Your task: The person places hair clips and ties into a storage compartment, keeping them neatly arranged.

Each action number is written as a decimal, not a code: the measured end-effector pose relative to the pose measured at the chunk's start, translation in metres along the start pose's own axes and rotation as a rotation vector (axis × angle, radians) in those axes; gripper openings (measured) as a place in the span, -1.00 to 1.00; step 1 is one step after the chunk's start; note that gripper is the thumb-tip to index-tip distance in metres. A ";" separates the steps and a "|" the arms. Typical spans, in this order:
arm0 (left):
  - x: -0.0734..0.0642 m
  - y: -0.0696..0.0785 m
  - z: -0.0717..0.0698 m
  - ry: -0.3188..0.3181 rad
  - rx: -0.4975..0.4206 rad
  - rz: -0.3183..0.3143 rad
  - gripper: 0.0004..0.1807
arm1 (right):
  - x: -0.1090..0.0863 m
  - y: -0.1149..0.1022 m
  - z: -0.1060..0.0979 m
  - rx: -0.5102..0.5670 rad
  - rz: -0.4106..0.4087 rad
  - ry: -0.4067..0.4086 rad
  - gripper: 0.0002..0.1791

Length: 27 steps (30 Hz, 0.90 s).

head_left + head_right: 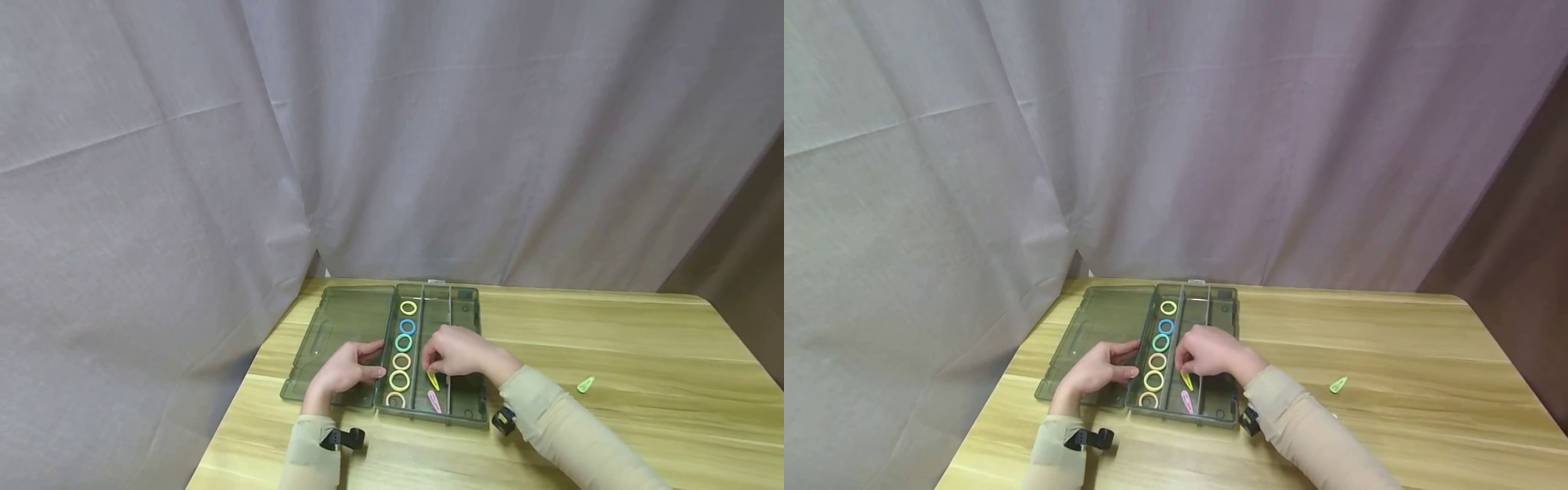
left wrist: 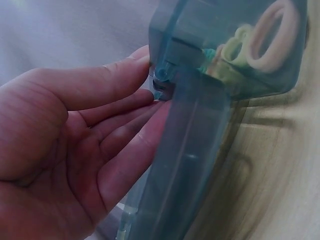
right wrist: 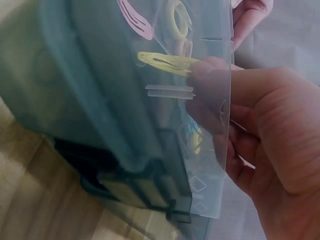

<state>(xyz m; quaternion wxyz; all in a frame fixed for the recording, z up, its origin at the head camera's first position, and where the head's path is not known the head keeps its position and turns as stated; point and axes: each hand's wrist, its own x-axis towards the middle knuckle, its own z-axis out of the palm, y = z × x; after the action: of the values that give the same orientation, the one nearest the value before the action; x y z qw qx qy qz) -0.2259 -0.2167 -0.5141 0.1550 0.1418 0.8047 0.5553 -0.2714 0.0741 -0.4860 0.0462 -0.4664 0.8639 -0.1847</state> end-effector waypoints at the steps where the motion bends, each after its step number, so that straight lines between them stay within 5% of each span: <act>1: 0.000 0.000 0.000 0.001 0.001 0.003 -0.29 | 0.001 0.000 -0.001 -0.006 0.005 -0.011 -0.82; 17: -0.002 0.001 0.002 0.006 -0.012 -0.002 -0.27 | 0.003 -0.005 -0.002 -0.069 0.078 -0.131 -0.78; 27: -0.001 0.000 0.002 0.004 -0.001 0.004 -0.29 | 0.001 -0.008 -0.002 -0.097 0.078 -0.138 -0.77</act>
<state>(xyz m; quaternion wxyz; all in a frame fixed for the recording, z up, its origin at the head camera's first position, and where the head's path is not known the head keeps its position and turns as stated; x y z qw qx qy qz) -0.2239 -0.2150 -0.5146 0.1527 0.1422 0.8045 0.5560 -0.2659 0.0702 -0.4813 0.0903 -0.4456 0.8841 -0.1082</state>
